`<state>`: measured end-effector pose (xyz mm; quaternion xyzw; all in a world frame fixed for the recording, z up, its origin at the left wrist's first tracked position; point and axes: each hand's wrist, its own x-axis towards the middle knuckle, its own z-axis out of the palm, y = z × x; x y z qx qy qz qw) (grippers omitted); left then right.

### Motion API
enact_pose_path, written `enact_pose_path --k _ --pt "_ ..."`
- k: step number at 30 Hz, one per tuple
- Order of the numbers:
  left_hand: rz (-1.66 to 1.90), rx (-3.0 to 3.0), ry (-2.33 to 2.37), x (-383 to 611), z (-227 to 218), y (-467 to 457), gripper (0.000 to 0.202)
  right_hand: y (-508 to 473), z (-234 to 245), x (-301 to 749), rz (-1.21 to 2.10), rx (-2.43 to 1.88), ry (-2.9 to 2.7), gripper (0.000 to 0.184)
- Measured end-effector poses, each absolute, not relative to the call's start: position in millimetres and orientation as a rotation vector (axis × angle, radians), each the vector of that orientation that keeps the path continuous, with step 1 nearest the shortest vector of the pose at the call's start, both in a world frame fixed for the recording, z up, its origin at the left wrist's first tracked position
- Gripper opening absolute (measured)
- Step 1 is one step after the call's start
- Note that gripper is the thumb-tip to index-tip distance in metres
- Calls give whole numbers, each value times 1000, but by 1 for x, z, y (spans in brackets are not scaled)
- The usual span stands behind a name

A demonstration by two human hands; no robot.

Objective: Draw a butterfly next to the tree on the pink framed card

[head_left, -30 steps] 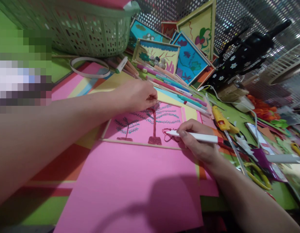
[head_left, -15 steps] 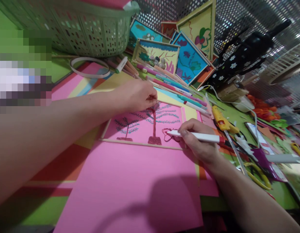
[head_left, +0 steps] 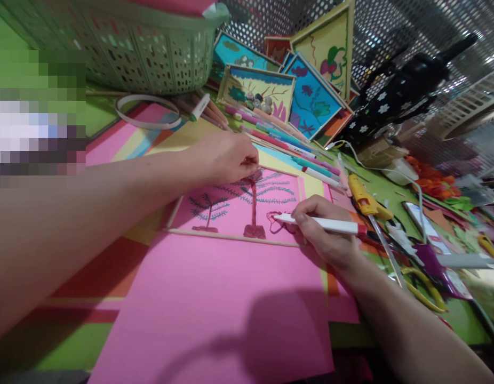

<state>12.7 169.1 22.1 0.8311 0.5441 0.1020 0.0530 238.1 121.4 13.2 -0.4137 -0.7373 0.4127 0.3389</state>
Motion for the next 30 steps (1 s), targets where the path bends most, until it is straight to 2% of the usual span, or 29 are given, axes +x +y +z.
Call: enact_pose_path --k 30 --pt "321 2548 1664 11 16 174 31 122 14 237 1035 -1106 -1935 11"
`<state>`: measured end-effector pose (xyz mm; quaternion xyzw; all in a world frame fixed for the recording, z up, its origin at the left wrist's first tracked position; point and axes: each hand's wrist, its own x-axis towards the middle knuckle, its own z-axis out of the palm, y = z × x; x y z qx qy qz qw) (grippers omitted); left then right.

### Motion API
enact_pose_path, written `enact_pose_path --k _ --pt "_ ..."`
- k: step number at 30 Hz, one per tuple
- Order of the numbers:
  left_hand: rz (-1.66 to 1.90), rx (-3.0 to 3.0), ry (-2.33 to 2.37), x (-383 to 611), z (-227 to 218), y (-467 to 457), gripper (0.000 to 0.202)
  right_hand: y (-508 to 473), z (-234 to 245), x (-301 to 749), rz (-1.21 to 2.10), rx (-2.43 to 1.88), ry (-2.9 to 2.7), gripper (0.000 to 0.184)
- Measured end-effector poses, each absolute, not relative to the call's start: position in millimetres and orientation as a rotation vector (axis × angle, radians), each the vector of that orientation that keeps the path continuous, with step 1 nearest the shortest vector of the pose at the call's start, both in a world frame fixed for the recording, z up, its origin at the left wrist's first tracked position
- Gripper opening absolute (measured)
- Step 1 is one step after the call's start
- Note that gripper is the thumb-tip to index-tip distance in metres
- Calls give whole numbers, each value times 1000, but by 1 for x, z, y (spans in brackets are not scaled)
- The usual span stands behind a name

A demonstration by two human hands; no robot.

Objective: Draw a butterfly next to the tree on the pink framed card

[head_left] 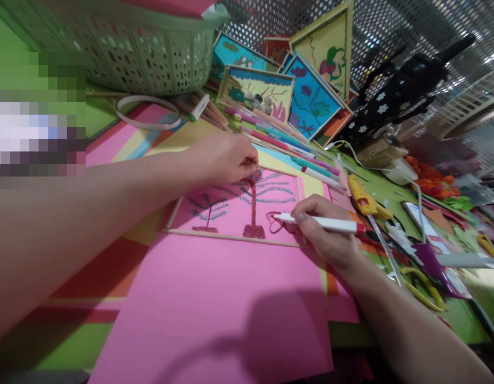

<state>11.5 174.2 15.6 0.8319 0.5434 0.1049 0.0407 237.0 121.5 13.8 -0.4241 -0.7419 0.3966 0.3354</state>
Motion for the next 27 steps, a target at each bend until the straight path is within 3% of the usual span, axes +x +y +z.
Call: enact_pose_path --k 27 --pt "304 2545 1652 11 19 171 32 122 13 239 998 -1095 -1947 13"
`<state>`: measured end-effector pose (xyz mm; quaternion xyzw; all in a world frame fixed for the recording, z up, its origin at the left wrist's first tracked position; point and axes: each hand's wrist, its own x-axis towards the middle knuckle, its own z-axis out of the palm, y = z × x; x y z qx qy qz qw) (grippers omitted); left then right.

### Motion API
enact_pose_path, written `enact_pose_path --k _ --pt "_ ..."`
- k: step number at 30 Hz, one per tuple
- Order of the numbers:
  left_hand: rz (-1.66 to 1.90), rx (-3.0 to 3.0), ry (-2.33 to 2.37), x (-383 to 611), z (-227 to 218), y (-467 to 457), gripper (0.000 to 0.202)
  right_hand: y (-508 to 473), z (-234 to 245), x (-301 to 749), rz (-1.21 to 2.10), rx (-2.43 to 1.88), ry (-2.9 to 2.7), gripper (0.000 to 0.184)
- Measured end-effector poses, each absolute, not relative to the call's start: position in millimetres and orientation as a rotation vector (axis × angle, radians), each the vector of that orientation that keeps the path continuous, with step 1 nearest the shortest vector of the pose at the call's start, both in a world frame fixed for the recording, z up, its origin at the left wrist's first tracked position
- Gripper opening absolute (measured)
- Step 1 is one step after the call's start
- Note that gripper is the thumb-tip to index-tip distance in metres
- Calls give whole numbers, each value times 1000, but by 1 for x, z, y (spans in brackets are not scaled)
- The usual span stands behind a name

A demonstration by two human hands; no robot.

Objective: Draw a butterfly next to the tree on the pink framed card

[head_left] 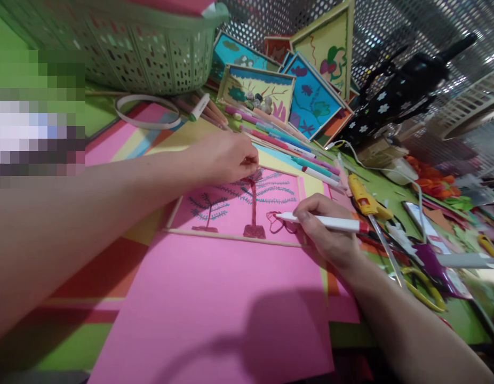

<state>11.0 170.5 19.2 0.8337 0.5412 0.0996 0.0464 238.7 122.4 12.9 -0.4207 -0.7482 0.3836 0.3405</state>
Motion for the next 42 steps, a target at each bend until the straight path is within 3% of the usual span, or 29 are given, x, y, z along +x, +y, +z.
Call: enact_pose_path --k 42 --pt "294 2561 1670 12 19 172 31 124 14 238 949 -1105 -1939 14"
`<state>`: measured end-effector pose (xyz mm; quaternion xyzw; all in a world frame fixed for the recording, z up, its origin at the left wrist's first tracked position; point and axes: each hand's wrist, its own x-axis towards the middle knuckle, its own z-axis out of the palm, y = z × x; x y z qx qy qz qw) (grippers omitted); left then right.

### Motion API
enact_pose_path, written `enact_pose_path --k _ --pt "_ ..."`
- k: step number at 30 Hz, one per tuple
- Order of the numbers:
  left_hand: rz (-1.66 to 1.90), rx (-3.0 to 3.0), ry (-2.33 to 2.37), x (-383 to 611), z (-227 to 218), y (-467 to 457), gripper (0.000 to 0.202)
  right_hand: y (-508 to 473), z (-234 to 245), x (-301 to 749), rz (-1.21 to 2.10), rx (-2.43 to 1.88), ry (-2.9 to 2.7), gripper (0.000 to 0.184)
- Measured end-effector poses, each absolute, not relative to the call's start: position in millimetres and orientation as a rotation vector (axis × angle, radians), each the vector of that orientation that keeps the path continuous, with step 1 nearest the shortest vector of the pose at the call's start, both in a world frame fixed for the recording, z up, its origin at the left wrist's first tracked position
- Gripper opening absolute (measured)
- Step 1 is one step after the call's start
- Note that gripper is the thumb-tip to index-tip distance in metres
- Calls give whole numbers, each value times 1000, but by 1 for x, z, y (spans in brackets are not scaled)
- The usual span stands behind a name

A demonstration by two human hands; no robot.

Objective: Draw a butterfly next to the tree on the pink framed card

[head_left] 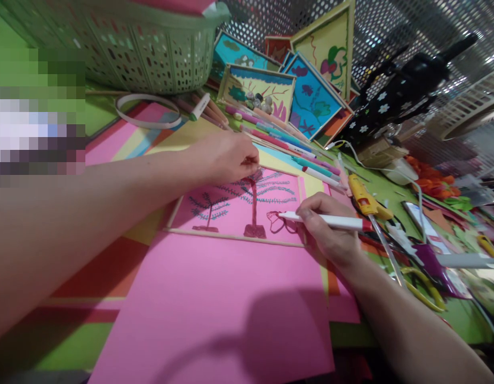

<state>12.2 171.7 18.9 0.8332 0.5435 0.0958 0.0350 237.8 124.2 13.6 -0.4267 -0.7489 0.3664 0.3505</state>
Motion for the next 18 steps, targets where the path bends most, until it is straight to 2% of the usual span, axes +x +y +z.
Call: enact_pose_path --k 18 --pt "300 2552 1659 11 19 171 32 124 17 237 860 -1130 -1905 14"
